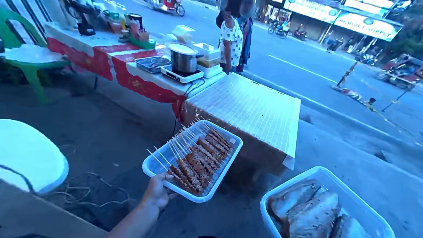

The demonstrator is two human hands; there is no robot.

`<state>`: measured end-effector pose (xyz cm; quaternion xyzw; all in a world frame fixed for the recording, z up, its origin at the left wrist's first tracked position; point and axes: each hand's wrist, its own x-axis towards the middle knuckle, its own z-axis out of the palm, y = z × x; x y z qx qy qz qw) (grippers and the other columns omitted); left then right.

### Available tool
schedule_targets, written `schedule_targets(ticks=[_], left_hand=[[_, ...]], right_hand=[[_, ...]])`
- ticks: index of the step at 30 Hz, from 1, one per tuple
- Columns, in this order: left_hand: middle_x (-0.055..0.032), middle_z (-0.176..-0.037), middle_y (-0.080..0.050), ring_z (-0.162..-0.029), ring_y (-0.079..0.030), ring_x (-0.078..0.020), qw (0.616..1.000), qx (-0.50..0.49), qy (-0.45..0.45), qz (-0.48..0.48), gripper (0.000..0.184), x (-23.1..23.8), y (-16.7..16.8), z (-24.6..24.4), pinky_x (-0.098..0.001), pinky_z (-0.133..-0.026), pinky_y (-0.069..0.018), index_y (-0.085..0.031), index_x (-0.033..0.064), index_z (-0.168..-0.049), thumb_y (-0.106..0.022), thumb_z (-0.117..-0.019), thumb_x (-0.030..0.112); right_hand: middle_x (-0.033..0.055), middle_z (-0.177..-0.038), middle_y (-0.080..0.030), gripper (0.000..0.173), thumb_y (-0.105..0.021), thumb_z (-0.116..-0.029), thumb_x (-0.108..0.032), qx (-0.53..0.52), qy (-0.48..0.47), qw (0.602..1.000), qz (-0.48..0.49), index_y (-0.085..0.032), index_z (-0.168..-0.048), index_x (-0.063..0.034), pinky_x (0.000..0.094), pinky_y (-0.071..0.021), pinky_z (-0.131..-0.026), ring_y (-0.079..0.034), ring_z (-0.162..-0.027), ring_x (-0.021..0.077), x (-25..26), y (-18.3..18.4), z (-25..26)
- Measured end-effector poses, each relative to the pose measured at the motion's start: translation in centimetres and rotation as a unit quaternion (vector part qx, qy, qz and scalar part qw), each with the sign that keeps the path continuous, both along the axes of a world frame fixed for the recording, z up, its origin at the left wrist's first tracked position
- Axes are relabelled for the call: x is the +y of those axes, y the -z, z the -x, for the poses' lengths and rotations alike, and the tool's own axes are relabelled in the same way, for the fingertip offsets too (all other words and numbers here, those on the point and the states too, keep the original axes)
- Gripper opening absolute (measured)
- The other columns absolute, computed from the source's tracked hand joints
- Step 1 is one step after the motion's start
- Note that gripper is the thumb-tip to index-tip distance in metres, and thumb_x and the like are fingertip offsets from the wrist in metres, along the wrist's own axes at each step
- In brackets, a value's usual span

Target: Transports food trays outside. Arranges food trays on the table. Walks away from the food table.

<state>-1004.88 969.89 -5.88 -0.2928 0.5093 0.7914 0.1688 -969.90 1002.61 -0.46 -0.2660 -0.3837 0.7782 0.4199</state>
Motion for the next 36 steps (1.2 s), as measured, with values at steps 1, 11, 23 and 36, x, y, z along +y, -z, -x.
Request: schedule_targets(ticks=[1,11,23,36], left_hand=[[-0.0162,-0.095,-0.063,-0.083,-0.065,-0.0293,1.0,0.0,-0.014,-0.001,0.018,1.4,0.2,0.7,-0.0496,-0.071,-0.0555,-0.054,0.0049,-0.108,-0.046,-0.0983,0.018],[-0.0126,-0.088,-0.067,-0.074,-0.068,-0.0246,0.994,0.021,-0.103,0.024,0.018,7.9,0.8,9.6,-0.0432,-0.062,-0.0576,-0.055,0.0068,-0.104,-0.042,-0.0986,0.019],[-0.0132,-0.083,-0.065,-0.073,-0.066,-0.0264,0.995,0.004,-0.089,0.039,0.016,15.2,2.9,26.6,-0.0462,-0.064,-0.057,-0.053,0.0062,-0.097,-0.043,-0.0981,0.019],[-0.0179,-0.1,-0.062,-0.086,-0.064,-0.031,0.988,-0.054,-0.135,0.058,0.021,24.6,6.0,39.0,-0.0515,-0.071,-0.0547,-0.052,0.0049,-0.108,-0.044,-0.0989,0.022]], right_hand=[[-0.0054,-0.075,-0.073,0.031,-0.033,-0.0967,-0.011,-0.011,-0.006,1.0,-0.011,-0.062,-0.089,-0.0177,0.023,-0.0609,-0.068,-0.071,-0.072,0.0029,2.8,0.8,1.3],[-0.0038,-0.068,-0.072,0.037,-0.031,-0.0969,-0.008,-0.075,-0.06,0.995,0.011,-0.064,-0.084,-0.016,0.023,-0.0601,-0.058,-0.07,-0.063,0.0036,17.4,1.6,19.9],[-0.0006,-0.069,-0.071,0.032,-0.03,-0.0987,-0.012,-0.077,-0.075,0.988,0.106,-0.061,-0.091,-0.0133,0.029,-0.0614,-0.056,-0.071,-0.062,0.0083,22.2,5.3,38.8],[0.0038,-0.075,-0.071,0.022,-0.037,-0.096,-0.011,-0.13,-0.139,0.965,0.178,-0.058,-0.098,-0.0095,0.0339,-0.0619,-0.059,-0.072,-0.067,0.0132,31.9,11.1,56.9]])
